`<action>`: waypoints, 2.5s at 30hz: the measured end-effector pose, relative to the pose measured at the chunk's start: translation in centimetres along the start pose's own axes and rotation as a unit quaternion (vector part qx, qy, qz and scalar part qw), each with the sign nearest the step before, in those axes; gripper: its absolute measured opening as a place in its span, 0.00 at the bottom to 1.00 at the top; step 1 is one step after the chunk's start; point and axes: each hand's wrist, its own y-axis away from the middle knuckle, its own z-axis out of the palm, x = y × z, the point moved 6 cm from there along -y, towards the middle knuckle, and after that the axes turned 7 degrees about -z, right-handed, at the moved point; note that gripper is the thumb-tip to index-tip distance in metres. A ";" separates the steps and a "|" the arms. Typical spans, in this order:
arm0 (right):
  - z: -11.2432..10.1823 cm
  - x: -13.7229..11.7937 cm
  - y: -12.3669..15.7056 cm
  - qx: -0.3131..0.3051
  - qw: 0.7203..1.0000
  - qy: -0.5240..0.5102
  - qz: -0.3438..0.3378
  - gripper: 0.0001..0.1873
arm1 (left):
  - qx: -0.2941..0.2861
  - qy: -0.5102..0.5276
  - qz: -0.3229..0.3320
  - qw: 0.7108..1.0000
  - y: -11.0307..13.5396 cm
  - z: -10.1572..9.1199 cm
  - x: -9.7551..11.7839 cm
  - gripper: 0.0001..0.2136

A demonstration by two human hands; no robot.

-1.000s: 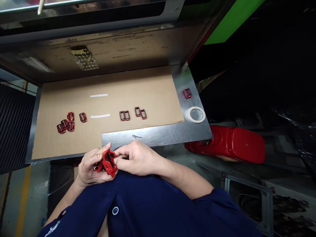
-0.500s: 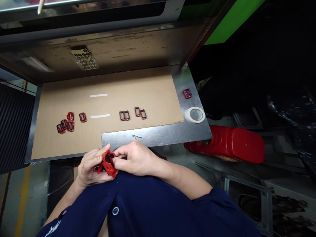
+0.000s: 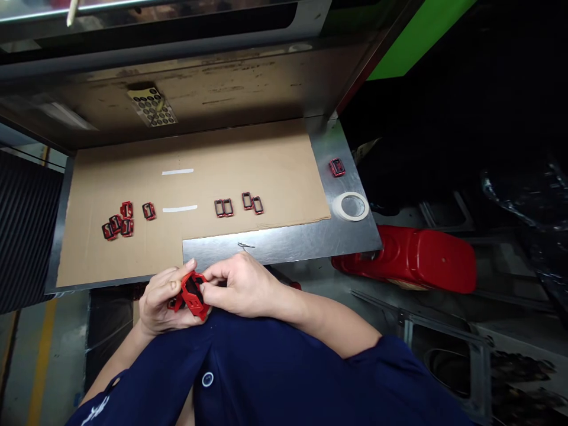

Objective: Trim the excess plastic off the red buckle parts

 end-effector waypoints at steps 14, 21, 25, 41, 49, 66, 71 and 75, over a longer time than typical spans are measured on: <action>0.2 0.0 0.0 0.022 0.999 0.020 -0.011 0.11 | 0.015 -0.005 0.004 1.000 -0.2 0.0 0.0 0.42; 0.1 0.2 -0.4 0.041 0.998 0.040 0.011 0.10 | 0.004 -0.006 0.003 1.000 -0.3 0.1 0.0 0.37; 0.1 0.2 -0.3 0.037 0.999 0.021 0.021 0.10 | 0.007 -0.001 0.000 1.000 0.0 0.0 -0.2 0.38; 0.1 0.6 -0.2 0.055 0.998 0.013 0.039 0.10 | -0.005 0.008 0.008 1.000 -0.1 0.2 0.0 0.42; 0.2 0.3 0.0 0.011 0.999 -0.012 0.041 0.10 | 0.011 0.016 0.001 1.000 0.2 0.2 -0.1 0.44; 0.3 0.3 0.1 0.039 0.999 0.015 0.034 0.10 | 0.003 0.006 0.015 1.000 0.1 0.2 0.2 0.41; 0.4 0.4 -0.1 0.041 0.997 0.020 0.054 0.11 | -0.005 0.021 0.021 1.000 0.3 0.2 0.1 0.43; 0.3 0.4 -0.2 0.020 0.997 0.004 0.068 0.12 | -0.006 0.022 0.017 1.000 0.5 0.3 -0.1 0.43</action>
